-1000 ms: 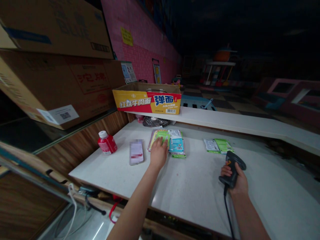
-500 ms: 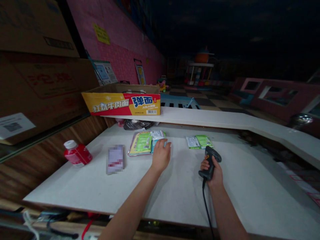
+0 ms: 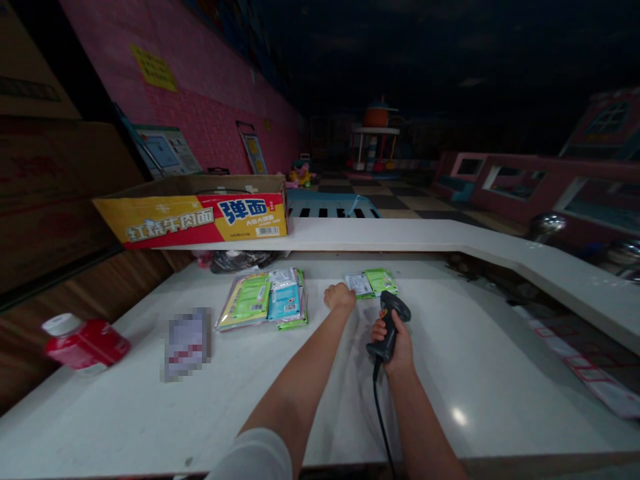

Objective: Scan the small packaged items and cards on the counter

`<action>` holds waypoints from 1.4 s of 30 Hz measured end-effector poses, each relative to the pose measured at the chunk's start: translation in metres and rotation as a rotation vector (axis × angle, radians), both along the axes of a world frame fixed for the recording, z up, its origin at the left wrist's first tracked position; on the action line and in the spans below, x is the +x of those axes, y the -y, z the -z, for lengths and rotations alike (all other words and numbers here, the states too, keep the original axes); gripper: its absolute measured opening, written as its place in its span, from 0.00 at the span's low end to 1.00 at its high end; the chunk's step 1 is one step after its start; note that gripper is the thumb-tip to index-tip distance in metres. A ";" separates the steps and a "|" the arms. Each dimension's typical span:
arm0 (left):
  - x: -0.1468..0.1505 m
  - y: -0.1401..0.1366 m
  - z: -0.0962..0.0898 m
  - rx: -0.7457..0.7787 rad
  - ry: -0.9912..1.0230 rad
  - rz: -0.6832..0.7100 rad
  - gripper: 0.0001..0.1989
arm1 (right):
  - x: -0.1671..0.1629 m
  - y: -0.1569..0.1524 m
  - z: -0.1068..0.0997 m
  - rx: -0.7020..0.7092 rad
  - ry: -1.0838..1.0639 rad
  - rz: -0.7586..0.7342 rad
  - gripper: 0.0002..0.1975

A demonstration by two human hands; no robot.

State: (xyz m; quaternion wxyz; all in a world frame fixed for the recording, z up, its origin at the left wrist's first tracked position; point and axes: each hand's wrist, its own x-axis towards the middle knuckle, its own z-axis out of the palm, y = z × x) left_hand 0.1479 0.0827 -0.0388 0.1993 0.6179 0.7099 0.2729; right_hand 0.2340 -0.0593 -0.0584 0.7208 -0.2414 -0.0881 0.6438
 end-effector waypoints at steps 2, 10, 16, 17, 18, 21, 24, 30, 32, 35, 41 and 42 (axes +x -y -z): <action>0.002 -0.001 -0.002 -0.036 -0.025 -0.006 0.10 | 0.001 -0.001 0.002 0.001 -0.020 -0.009 0.16; -0.043 0.020 0.009 0.031 0.193 0.082 0.03 | 0.002 -0.003 0.008 -0.020 -0.138 -0.012 0.13; -0.075 0.054 0.045 0.253 0.684 0.240 0.03 | 0.001 0.002 0.006 -0.010 -0.098 -0.004 0.15; -0.077 0.055 0.047 0.278 0.700 0.255 0.03 | 0.000 0.003 0.004 -0.007 -0.079 -0.003 0.15; -0.077 0.055 0.048 0.298 0.702 0.264 0.03 | -0.001 0.005 0.001 -0.010 -0.055 0.002 0.15; -0.077 0.053 0.047 0.318 0.707 0.287 0.02 | -0.009 0.011 -0.010 -0.069 0.046 0.040 0.17; -0.076 0.051 0.046 0.297 0.768 0.287 0.02 | -0.017 0.024 -0.026 -0.139 0.268 0.027 0.21; -0.075 0.052 0.047 0.329 0.793 0.261 0.02 | -0.022 0.072 -0.056 -0.155 1.073 -0.179 0.23; -0.075 0.053 0.046 0.342 0.785 0.263 0.02 | -0.020 0.088 -0.061 -0.158 1.257 -0.222 0.22; -0.075 0.053 0.044 0.361 0.780 0.277 0.03 | -0.019 0.105 -0.066 -0.174 1.388 -0.262 0.20; -0.078 0.055 0.044 0.460 0.690 0.290 0.05 | -0.022 0.117 -0.073 -0.201 1.410 -0.262 0.19; -0.078 0.055 0.045 0.453 0.696 0.287 0.05 | -0.023 0.118 -0.074 -0.201 1.400 -0.261 0.19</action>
